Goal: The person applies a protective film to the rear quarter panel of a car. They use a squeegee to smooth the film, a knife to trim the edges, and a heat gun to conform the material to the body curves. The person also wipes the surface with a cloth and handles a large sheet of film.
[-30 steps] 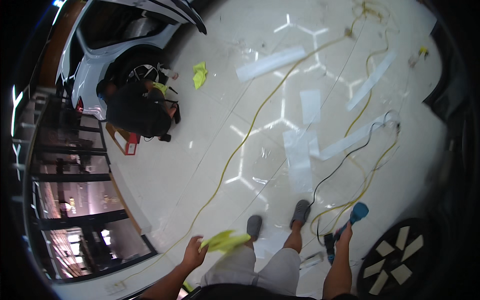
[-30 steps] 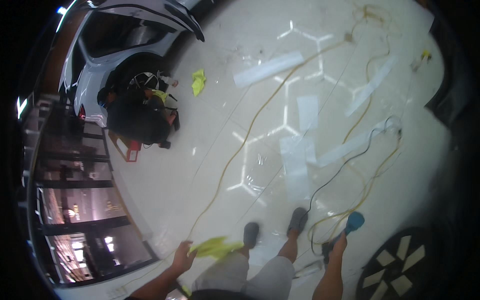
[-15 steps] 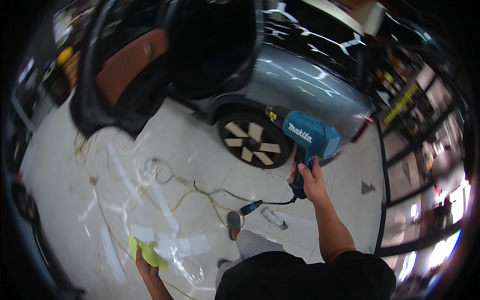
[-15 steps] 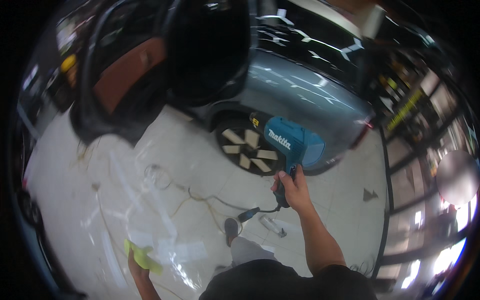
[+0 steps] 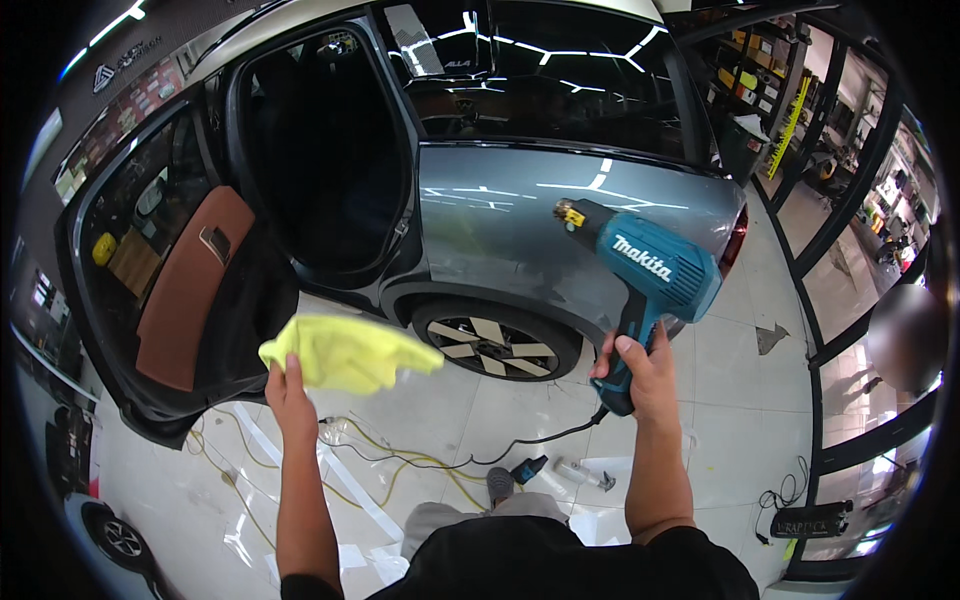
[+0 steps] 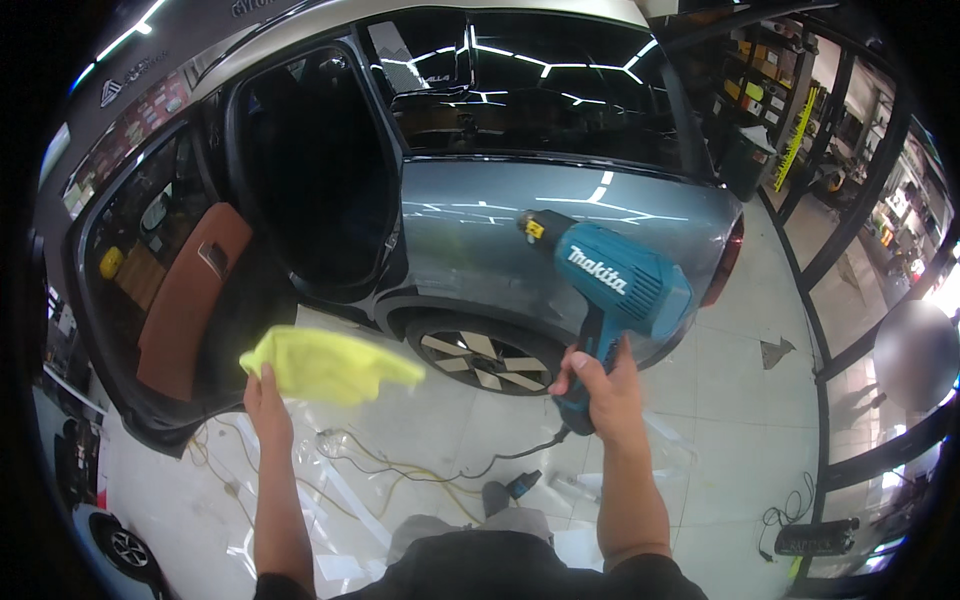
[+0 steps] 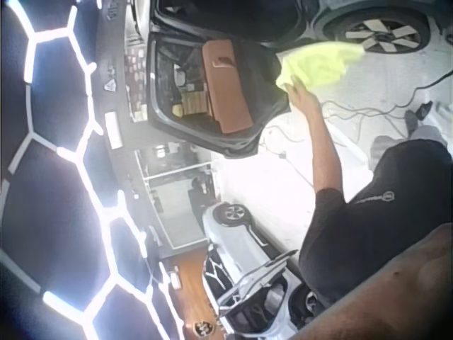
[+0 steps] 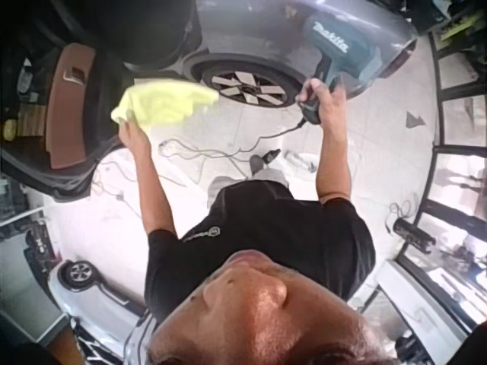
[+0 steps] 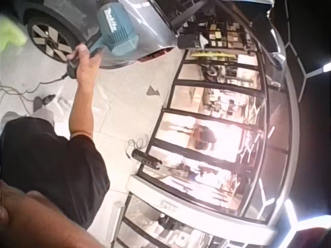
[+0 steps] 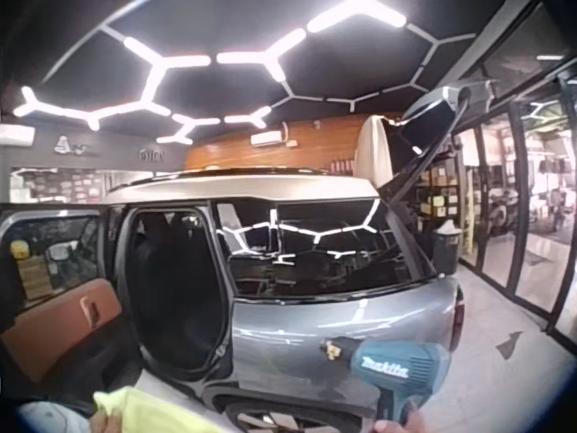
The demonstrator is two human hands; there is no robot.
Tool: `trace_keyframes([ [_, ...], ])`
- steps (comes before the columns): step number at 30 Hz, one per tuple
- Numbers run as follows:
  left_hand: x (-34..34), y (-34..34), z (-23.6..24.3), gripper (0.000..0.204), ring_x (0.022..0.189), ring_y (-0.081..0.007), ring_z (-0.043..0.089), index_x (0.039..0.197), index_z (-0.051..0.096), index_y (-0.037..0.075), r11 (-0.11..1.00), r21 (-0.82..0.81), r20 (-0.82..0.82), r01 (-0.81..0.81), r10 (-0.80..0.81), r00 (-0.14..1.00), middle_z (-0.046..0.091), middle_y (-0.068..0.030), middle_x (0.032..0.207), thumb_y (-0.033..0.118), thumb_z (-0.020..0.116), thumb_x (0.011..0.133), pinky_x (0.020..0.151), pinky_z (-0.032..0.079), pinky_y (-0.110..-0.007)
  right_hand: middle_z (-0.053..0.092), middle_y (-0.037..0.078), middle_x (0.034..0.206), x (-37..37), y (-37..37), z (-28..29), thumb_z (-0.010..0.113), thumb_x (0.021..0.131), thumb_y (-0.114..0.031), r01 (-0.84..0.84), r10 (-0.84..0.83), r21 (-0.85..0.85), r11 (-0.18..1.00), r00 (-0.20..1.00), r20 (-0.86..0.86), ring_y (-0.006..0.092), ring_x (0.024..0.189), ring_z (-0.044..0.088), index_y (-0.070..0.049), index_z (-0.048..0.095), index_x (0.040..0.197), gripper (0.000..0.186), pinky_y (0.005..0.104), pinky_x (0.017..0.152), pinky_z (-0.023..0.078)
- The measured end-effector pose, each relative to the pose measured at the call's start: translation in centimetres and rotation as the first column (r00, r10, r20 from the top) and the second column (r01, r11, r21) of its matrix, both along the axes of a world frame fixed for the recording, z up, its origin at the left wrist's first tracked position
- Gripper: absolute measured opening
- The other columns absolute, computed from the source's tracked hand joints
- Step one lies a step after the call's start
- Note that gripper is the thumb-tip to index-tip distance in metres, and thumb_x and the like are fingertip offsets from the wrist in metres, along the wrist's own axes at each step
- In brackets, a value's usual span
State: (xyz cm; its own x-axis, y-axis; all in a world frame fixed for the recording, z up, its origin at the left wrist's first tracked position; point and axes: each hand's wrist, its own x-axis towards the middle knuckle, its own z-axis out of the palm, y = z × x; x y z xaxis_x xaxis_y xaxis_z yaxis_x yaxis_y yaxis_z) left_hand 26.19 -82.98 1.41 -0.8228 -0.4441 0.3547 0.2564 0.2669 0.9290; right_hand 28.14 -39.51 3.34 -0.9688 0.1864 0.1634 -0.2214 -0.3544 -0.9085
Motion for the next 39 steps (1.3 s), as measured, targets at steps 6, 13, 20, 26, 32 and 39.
trace_keyframes([
  [6, -16.9, 1.4, -3.5, 0.014, 0.087, -0.0357, 0.060, 0.098, 0.065, -0.001, 0.753, -0.656, -0.297, -0.057, -0.187, 0.936, 0.063, -0.0186, 0.099, 0.012, 0.059, 0.095, 0.079, 0.047, -0.040, 0.058, 0.013, 0.089, -5.0, -5.6, -0.7, 0.066, 0.087, -0.014, -0.028, 0.032, -0.105, 0.994, 0.999, 0.037, 0.0205, 0.065, 0.063, -0.001, 0.037, 0.119, 0.045, 0.0387, 0.064, 0.058],
  [13, -33.9, 18.6, 1.3, 0.008, 0.084, -0.0255, 0.062, 0.086, 0.065, 0.007, 0.433, -0.901, -0.353, 0.022, -0.761, 0.544, 0.063, -0.0079, 0.089, 0.013, 0.063, 0.081, 0.073, 0.051, -0.038, 0.058, 0.013, 0.087, -10.0, -5.0, 0.9, 0.068, 0.084, -0.019, 0.216, -0.218, -0.137, 0.967, 0.976, 0.001, 0.0223, 0.060, 0.062, -0.001, 0.031, 0.137, 0.067, 0.0388, 0.058, 0.059],
  [20, -45.1, 21.0, -1.5, 0.026, 0.099, -0.0258, 0.064, 0.106, 0.064, 0.006, 0.398, -0.890, -0.138, 0.223, -0.701, 0.699, 0.067, -0.0089, 0.104, 0.024, 0.055, 0.090, 0.085, 0.052, -0.040, 0.056, 0.014, 0.086, -13.9, -9.5, 2.4, 0.060, 0.090, -0.019, 0.513, -0.514, -0.048, 0.857, 0.857, -0.024, 0.0226, 0.056, 0.061, 0.001, 0.032, 0.141, 0.061, 0.0391, 0.055, 0.058],
  [26, -47.6, 8.9, -0.6, 0.015, 0.087, -0.0250, 0.065, 0.089, 0.065, 0.006, 0.384, -0.901, -0.130, 0.202, -0.683, 0.719, 0.066, -0.0087, 0.090, 0.020, 0.060, 0.085, 0.076, 0.052, -0.040, 0.056, 0.015, 0.083, -15.5, -12.8, 4.3, 0.064, 0.087, -0.021, 0.590, -0.590, 0.026, 0.807, 0.805, 0.060, 0.0223, 0.055, 0.061, 0.003, 0.031, 0.139, 0.066, 0.0376, 0.053, 0.058],
  [32, -51.8, -1.6, -2.6, 0.016, 0.095, -0.0397, 0.061, 0.095, 0.063, -0.003, 0.293, -0.952, -0.113, 0.089, -0.607, 0.786, 0.064, -0.0200, 0.095, 0.008, 0.058, 0.083, 0.090, 0.047, -0.050, 0.056, 0.015, 0.081, -18.3, -15.3, 5.0, 0.067, 0.087, -0.022, 0.418, -0.415, -0.061, 0.906, 0.908, 0.061, 0.0215, 0.052, 0.061, 0.004, 0.031, 0.140, 0.069, 0.0385, 0.053, 0.059],
  [39, -46.8, 4.1, 2.3, 0.034, 0.116, -0.0399, 0.058, 0.110, 0.064, -0.005, 0.386, -0.921, -0.306, 0.054, -0.803, 0.512, 0.063, -0.0213, 0.115, 0.009, 0.061, 0.080, 0.107, 0.038, -0.053, 0.060, 0.017, 0.085, -21.2, -17.5, 7.2, 0.071, 0.079, -0.013, 0.225, -0.203, -0.093, 0.970, 0.958, 0.202, 0.0237, 0.062, 0.064, 0.007, 0.033, 0.136, 0.072, 0.0370, 0.060, 0.058],
])
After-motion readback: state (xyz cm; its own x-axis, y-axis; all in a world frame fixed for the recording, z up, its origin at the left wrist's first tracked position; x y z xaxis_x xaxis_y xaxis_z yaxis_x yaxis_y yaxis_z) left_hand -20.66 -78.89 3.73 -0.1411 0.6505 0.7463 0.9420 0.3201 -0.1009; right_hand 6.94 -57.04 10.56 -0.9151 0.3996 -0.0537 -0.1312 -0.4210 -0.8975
